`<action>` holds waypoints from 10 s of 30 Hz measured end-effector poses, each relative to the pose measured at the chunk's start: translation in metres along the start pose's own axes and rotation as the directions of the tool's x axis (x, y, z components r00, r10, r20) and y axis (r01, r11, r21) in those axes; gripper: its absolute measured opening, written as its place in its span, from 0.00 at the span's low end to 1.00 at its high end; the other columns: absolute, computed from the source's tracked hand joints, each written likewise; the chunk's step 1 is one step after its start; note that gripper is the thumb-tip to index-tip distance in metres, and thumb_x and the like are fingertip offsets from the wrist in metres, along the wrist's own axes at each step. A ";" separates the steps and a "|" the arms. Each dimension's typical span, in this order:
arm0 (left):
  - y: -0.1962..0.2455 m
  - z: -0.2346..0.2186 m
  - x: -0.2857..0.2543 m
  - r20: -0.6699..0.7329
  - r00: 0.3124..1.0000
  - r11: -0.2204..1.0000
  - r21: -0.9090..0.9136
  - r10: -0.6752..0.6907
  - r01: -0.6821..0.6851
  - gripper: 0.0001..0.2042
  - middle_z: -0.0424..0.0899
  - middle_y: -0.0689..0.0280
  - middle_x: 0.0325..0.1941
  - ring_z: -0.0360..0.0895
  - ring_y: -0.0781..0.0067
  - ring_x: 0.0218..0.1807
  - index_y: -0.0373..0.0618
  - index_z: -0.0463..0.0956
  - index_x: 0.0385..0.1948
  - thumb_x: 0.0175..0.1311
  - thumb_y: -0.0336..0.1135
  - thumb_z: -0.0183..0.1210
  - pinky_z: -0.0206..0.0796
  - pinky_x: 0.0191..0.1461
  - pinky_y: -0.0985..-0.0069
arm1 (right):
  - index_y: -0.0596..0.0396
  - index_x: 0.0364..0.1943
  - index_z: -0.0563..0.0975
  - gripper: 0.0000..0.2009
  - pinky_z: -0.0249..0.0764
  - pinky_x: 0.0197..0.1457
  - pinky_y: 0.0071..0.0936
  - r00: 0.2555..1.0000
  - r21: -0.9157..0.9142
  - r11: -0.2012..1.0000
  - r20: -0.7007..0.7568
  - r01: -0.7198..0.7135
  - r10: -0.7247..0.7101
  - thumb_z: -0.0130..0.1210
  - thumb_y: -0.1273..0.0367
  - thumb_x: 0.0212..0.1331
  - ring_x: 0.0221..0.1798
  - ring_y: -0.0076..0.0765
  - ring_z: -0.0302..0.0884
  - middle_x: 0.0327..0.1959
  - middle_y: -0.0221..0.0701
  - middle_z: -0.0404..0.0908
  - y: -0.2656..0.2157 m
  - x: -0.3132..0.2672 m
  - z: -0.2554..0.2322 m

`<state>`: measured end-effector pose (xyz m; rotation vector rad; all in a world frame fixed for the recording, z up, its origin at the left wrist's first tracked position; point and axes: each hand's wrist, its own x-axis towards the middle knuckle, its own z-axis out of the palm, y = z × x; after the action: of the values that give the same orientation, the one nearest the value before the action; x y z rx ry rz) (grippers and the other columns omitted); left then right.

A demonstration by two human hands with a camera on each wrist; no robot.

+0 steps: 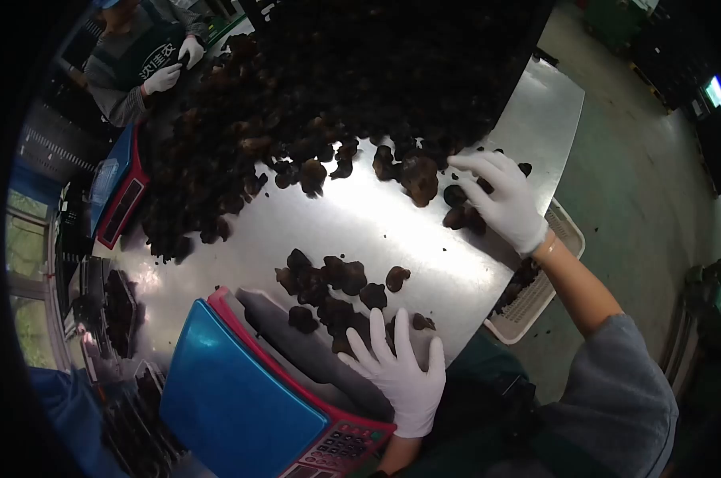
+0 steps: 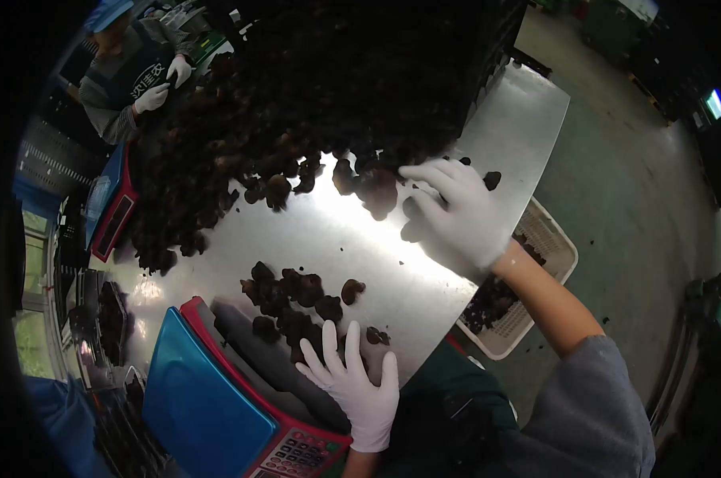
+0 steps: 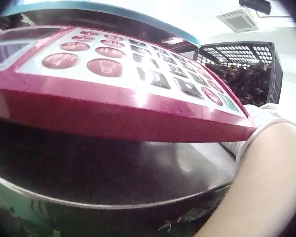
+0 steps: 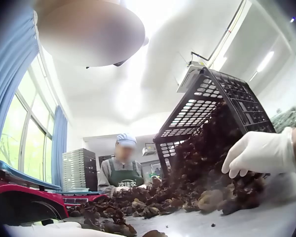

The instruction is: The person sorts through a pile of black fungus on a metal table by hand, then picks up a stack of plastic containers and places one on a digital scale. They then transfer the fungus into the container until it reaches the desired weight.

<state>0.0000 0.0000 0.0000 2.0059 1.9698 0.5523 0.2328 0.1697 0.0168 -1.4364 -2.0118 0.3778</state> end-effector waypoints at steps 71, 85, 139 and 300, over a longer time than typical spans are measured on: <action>0.001 0.001 0.002 -0.025 0.999 0.998 0.059 0.037 -0.036 0.26 0.65 0.61 0.71 0.45 0.37 0.77 0.53 0.75 0.59 0.56 0.44 0.64 0.30 0.74 0.29 | 0.59 0.63 0.70 0.21 0.68 0.67 0.34 0.920 0.559 0.740 0.126 -0.375 0.372 0.45 0.63 0.73 0.64 0.43 0.73 0.67 0.44 0.70 -0.036 -0.062 0.004; -0.002 -0.001 0.000 -0.024 0.999 0.999 0.000 0.036 -0.036 0.25 0.65 0.62 0.71 0.45 0.37 0.77 0.54 0.76 0.58 0.56 0.43 0.64 0.29 0.74 0.29 | 0.65 0.67 0.65 0.32 0.47 0.77 0.61 0.931 -0.661 0.738 0.171 -0.133 0.321 0.48 0.54 0.68 0.74 0.62 0.58 0.73 0.55 0.58 0.007 -0.078 0.007; -0.001 -0.001 0.001 -0.007 0.998 0.998 0.038 0.059 -0.059 0.26 0.66 0.60 0.70 0.48 0.33 0.75 0.54 0.76 0.59 0.56 0.46 0.63 0.30 0.71 0.23 | 0.52 0.43 0.76 0.12 0.71 0.53 0.48 0.727 -0.300 0.693 -0.498 -0.656 0.472 0.57 0.60 0.62 0.51 0.51 0.75 0.46 0.41 0.78 0.203 -0.165 -0.033; -0.004 0.002 0.000 -0.030 0.999 0.999 0.024 0.044 -0.043 0.29 0.64 0.63 0.71 0.49 0.38 0.75 0.55 0.72 0.62 0.55 0.47 0.64 0.33 0.71 0.24 | 0.65 0.63 0.69 0.28 0.64 0.68 0.49 0.953 -0.312 0.924 -0.269 -0.223 0.139 0.57 0.66 0.59 0.66 0.59 0.66 0.63 0.53 0.71 -0.004 -0.099 0.000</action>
<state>-0.0032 0.0004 -0.0034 2.0707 1.9629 0.5765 0.2503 0.0767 -0.0126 -1.7936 -1.8084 -0.0769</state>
